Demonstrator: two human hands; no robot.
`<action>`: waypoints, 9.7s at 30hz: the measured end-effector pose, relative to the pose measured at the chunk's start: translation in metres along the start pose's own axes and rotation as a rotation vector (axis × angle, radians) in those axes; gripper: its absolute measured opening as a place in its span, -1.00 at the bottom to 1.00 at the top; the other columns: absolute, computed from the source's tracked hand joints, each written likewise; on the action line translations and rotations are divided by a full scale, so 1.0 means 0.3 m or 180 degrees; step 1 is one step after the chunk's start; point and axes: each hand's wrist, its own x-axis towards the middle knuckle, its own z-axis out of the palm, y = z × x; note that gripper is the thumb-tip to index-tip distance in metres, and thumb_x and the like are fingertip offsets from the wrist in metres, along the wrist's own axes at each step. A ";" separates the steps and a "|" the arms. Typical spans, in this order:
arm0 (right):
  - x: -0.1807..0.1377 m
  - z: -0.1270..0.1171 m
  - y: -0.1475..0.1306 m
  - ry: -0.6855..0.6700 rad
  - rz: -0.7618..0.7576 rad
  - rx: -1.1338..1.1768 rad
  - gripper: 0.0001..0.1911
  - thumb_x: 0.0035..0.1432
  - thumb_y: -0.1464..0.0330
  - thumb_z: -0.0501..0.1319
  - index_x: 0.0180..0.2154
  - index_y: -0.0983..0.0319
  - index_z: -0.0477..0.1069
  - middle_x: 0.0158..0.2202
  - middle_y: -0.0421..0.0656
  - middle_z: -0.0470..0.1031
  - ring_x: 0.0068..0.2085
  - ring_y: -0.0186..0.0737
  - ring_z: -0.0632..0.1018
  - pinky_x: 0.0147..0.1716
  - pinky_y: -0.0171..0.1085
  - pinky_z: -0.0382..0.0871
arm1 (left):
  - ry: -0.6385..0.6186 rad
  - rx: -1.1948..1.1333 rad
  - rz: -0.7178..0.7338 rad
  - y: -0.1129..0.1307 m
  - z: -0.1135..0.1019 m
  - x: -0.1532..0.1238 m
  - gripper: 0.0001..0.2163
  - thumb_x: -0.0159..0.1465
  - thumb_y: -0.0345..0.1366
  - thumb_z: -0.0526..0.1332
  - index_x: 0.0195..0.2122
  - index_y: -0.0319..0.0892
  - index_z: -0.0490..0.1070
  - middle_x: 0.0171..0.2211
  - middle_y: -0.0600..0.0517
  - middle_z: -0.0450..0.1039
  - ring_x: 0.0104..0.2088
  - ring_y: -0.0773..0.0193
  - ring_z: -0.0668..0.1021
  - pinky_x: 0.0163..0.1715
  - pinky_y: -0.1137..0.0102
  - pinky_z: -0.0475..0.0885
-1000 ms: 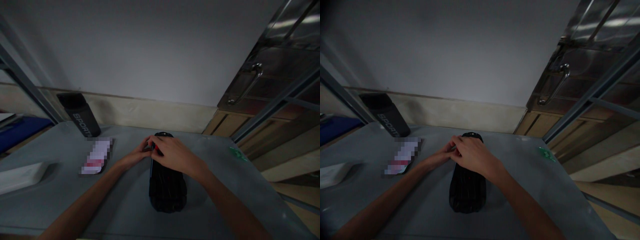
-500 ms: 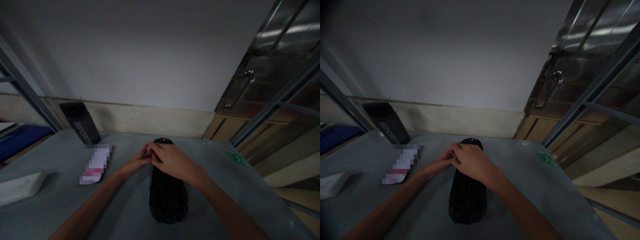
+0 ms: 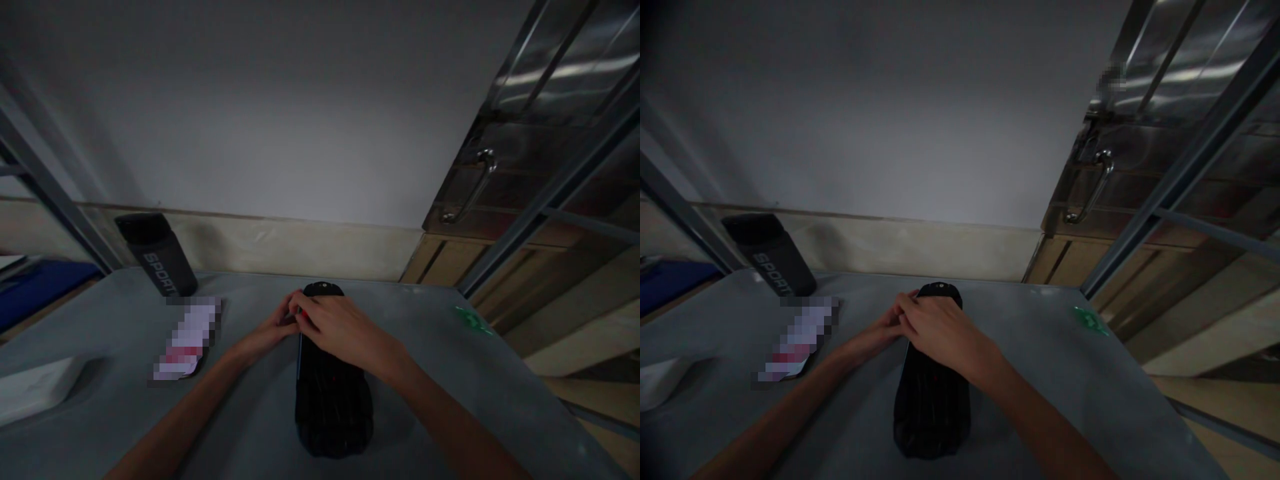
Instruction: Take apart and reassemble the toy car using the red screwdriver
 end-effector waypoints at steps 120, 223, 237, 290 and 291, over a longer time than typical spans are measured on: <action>-0.290 0.328 0.433 0.0257 0.1638 0.0359 -0.72 0.52 0.25 -0.04 -0.04 0.13 0.42 -0.33 -0.15 0.63 -0.30 -0.07 0.65 -0.33 -0.21 0.32 | 0.0439 0.3262 0.0368 0.070 0.002 -0.007 -0.87 0.39 -0.38 0.15 -0.14 -0.14 0.48 -0.30 0.03 0.52 -0.28 0.18 0.57 -0.14 0.29 0.47; -0.198 0.054 0.200 0.1199 0.0132 0.0083 -0.81 0.43 0.53 0.07 -0.04 0.18 0.35 -0.15 -0.07 0.61 -0.11 -0.05 0.63 -0.04 -0.09 0.48 | 0.0300 0.0698 -0.0317 0.081 0.060 -0.020 -0.24 0.23 -0.06 0.40 0.45 0.02 0.23 0.51 -0.05 0.19 0.46 -0.17 0.31 0.39 0.08 0.31; -0.248 0.090 0.220 0.1454 0.0255 0.0722 -0.75 0.49 0.45 0.03 0.09 0.14 0.35 -0.07 -0.07 0.60 -0.11 -0.09 0.59 -0.05 -0.11 0.44 | 0.0240 0.0666 -0.0336 0.037 0.034 -0.006 -0.14 0.22 0.04 0.43 0.50 0.04 0.14 0.55 -0.08 0.08 0.48 -0.20 0.26 0.47 -0.02 0.20; -0.249 0.119 0.211 0.1821 0.0478 0.0762 -0.73 0.45 0.40 0.10 0.06 0.10 0.49 -0.24 -0.15 0.62 -0.25 -0.15 0.60 -0.15 -0.16 0.50 | 0.0218 0.0725 -0.0295 0.046 0.033 -0.010 -0.14 0.21 0.08 0.43 0.49 0.08 0.16 0.53 -0.09 0.13 0.45 -0.24 0.30 0.42 -0.02 0.26; -0.248 0.120 0.210 0.1839 0.0488 0.0737 -0.76 0.45 0.38 0.12 0.04 0.10 0.49 -0.24 -0.15 0.62 -0.26 -0.15 0.60 -0.14 -0.15 0.50 | 0.0216 0.0727 -0.0311 0.050 0.036 -0.011 -0.15 0.22 0.08 0.43 0.49 0.08 0.16 0.53 -0.09 0.13 0.45 -0.24 0.30 0.42 -0.02 0.26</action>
